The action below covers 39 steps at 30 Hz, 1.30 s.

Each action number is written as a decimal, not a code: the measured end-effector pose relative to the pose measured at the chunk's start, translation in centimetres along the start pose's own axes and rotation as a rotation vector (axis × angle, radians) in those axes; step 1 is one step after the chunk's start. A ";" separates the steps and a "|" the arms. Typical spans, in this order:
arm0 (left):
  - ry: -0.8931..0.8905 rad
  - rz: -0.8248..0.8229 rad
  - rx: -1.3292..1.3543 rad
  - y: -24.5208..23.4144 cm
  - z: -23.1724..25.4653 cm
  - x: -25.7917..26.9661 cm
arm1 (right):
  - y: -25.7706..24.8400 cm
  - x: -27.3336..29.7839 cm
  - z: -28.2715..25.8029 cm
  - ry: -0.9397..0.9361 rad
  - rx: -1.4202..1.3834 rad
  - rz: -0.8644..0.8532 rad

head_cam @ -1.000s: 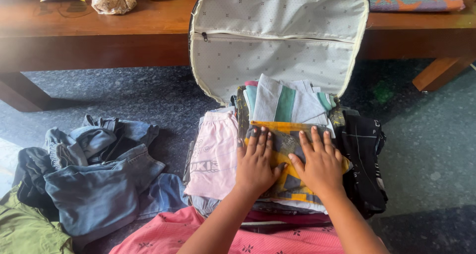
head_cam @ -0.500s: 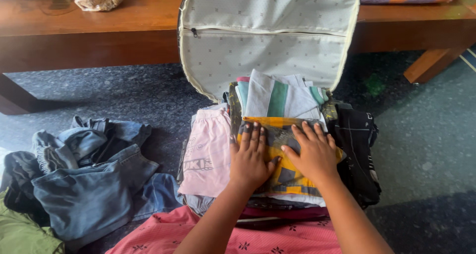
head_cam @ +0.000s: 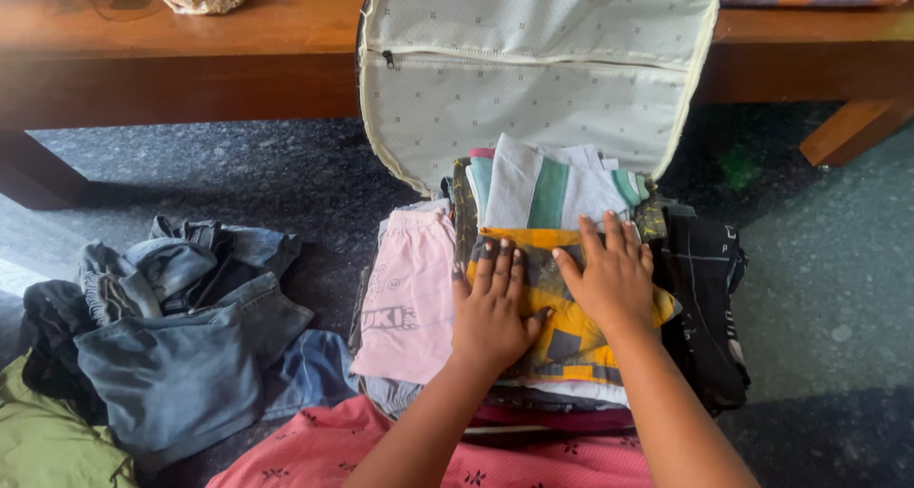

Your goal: The person places several items of clothing into a suitcase one by one.

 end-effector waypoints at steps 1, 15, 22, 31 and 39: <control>-0.006 -0.022 0.010 0.1 0.1 -0.1 | -0.1 -0.1 -0.1 0.002 0.003 0.005; -0.002 0.121 0.007 -0.8 0.8 -4.1 | -0.2 0.0 -0.6 -0.002 0.027 0.052; -0.007 0.100 0.011 0.7 -0.5 -3.6 | -0.1 0.3 0.0 0.012 -0.067 0.077; -0.023 0.090 0.022 0.4 -0.5 -3.8 | 1.4 -1.4 0.5 0.084 -0.050 -0.157; -0.042 0.127 0.028 0.3 -0.6 -3.8 | 0.7 -1.2 0.4 0.038 -0.100 0.020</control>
Point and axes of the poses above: each hand's wrist, its own x-axis away from the middle knuckle, its own y-axis out of the palm, z = x × y, the point moved 8 cm from there along -x, towards the middle knuckle, and after that the axes turned 3 degrees about y, right-handed, at the moved point
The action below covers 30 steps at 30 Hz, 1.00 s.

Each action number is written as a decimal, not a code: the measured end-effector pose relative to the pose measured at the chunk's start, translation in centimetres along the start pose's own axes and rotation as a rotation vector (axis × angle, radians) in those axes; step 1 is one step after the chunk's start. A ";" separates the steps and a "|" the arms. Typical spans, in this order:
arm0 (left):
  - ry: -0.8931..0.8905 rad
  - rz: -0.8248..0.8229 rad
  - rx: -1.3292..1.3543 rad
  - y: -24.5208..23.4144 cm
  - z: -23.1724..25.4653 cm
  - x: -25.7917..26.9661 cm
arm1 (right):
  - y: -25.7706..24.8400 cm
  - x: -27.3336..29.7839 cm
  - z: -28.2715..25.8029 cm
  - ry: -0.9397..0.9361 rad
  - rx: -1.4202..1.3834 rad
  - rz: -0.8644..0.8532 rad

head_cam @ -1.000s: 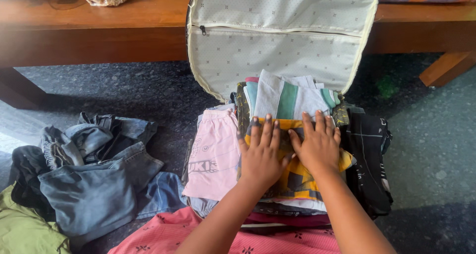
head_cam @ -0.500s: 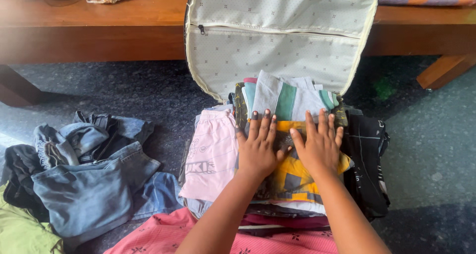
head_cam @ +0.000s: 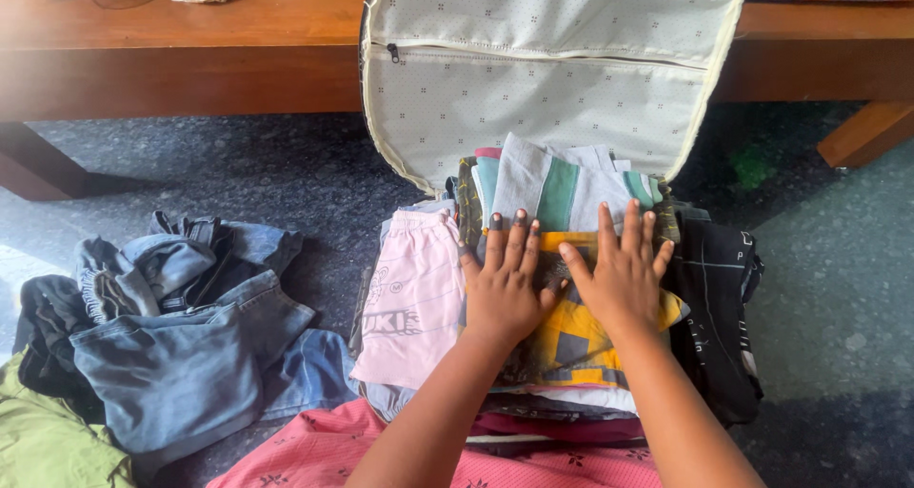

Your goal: The person places several items of clothing into a suitcase one by one.

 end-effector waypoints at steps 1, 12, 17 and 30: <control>0.001 0.004 0.000 0.0 0.0 0.0 | -0.5 0.3 -0.2 -0.030 -0.019 0.059; 0.005 -0.010 0.003 0.0 0.0 0.3 | -3.3 4.2 -1.4 -0.182 0.014 0.275; 0.010 -0.025 -0.008 0.1 0.0 0.3 | -3.0 7.0 -1.6 -0.178 0.035 0.252; 0.008 0.000 0.010 0.6 -0.3 0.2 | -2.8 6.5 -2.2 -0.160 0.102 0.194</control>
Point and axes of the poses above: each hand's wrist, its own x-axis away from the middle knuckle, its own y-axis out of the palm, z = x × y, the point moved 8 cm from there along -x, towards the middle knuckle, and after that the axes turned 3 degrees about y, right-handed, at the moved point
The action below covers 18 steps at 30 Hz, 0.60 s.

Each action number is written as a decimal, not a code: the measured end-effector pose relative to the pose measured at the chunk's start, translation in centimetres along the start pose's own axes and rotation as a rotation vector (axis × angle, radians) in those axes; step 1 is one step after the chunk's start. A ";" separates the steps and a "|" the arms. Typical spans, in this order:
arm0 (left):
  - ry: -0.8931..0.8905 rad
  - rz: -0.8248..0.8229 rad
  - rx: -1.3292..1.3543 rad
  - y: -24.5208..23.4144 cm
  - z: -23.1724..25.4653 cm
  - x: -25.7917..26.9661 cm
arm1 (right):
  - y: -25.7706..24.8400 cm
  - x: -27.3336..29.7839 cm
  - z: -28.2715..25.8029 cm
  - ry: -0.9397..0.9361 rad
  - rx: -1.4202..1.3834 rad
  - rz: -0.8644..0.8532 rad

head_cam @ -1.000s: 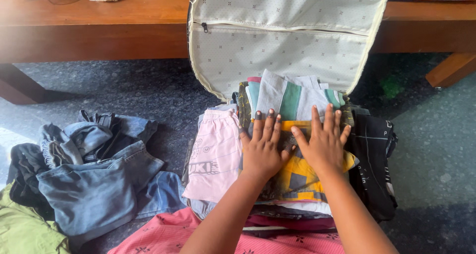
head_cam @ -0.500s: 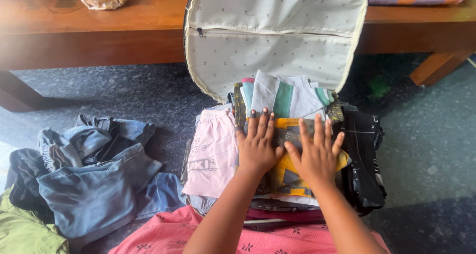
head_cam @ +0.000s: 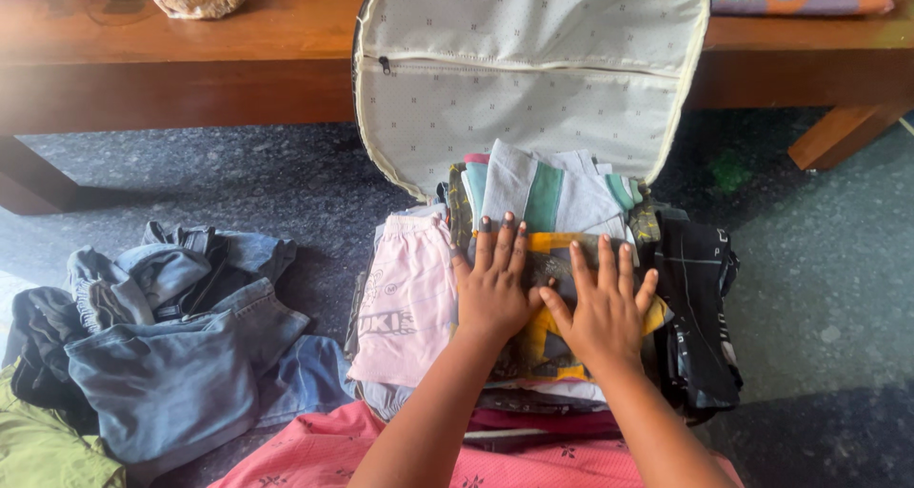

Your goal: The person places several items of clothing into a suitcase one by one.

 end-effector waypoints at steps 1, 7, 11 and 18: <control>0.003 0.005 0.003 -0.2 0.1 -0.1 | -0.2 0.1 -0.1 -0.009 -0.017 0.028; 0.035 0.048 0.052 -1.5 0.6 0.4 | -0.5 1.1 0.2 -0.018 -0.052 0.116; 0.102 -0.001 0.142 -1.9 0.6 1.8 | -0.3 1.2 0.3 -0.002 -0.041 0.112; 0.224 0.034 0.087 -2.3 1.8 5.0 | 0.1 1.2 0.4 -0.004 -0.014 0.114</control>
Point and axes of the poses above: each hand's wrist, its own x-axis away from the middle knuckle, its own y-axis out of the palm, z = x × y, the point moved 8 cm from there along -x, towards the middle knuckle, and after that the axes turned 3 degrees about y, right-handed, at the moved point
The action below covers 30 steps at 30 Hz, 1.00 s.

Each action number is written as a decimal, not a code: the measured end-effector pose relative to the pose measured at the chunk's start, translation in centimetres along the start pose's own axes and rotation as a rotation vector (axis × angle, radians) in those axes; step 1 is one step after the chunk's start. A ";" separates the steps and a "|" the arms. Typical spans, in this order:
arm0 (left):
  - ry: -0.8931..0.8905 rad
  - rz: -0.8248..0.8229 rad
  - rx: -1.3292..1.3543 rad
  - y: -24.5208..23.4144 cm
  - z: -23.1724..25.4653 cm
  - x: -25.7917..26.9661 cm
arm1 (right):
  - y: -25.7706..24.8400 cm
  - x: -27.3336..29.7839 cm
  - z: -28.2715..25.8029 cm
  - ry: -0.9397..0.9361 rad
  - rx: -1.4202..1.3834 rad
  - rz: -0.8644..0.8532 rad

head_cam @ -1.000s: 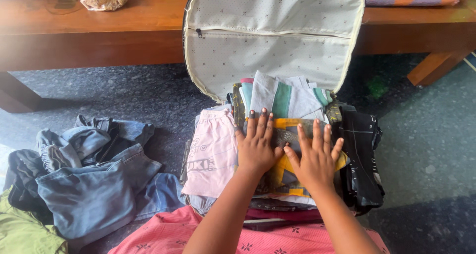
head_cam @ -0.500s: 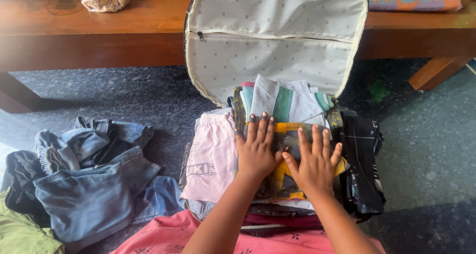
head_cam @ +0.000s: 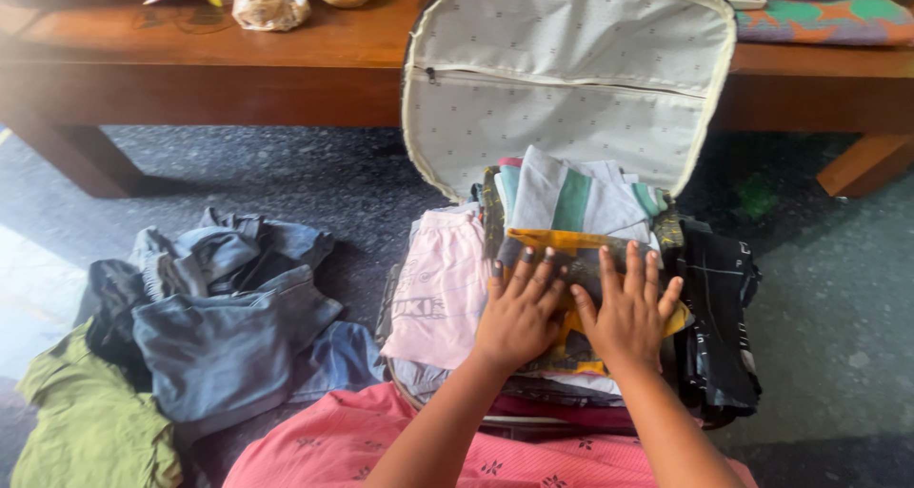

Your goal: The person places several items of clothing into a suitcase one by one.

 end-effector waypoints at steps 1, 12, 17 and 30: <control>0.000 -0.016 0.008 0.0 0.1 0.3 | 0.0 0.1 0.0 0.000 -0.004 0.000; -0.164 -0.080 -0.191 -3.6 -8.9 3.3 | 0.5 0.0 0.4 0.000 -0.005 0.003; -0.301 -0.011 -0.406 -8.2 -14.5 6.3 | 0.8 0.0 0.6 -0.004 0.018 0.013; -0.654 0.002 -0.820 -21.7 -24.7 21.7 | 3.7 0.5 3.6 -0.004 -0.094 0.003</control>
Point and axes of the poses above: each hand's wrist, its own x-axis away from the middle knuckle, its own y-axis out of the palm, z = x × y, the point moved 8 cm from there along -x, towards the middle knuckle, and after that the axes turned 3 degrees about y, right-handed, at the moved point
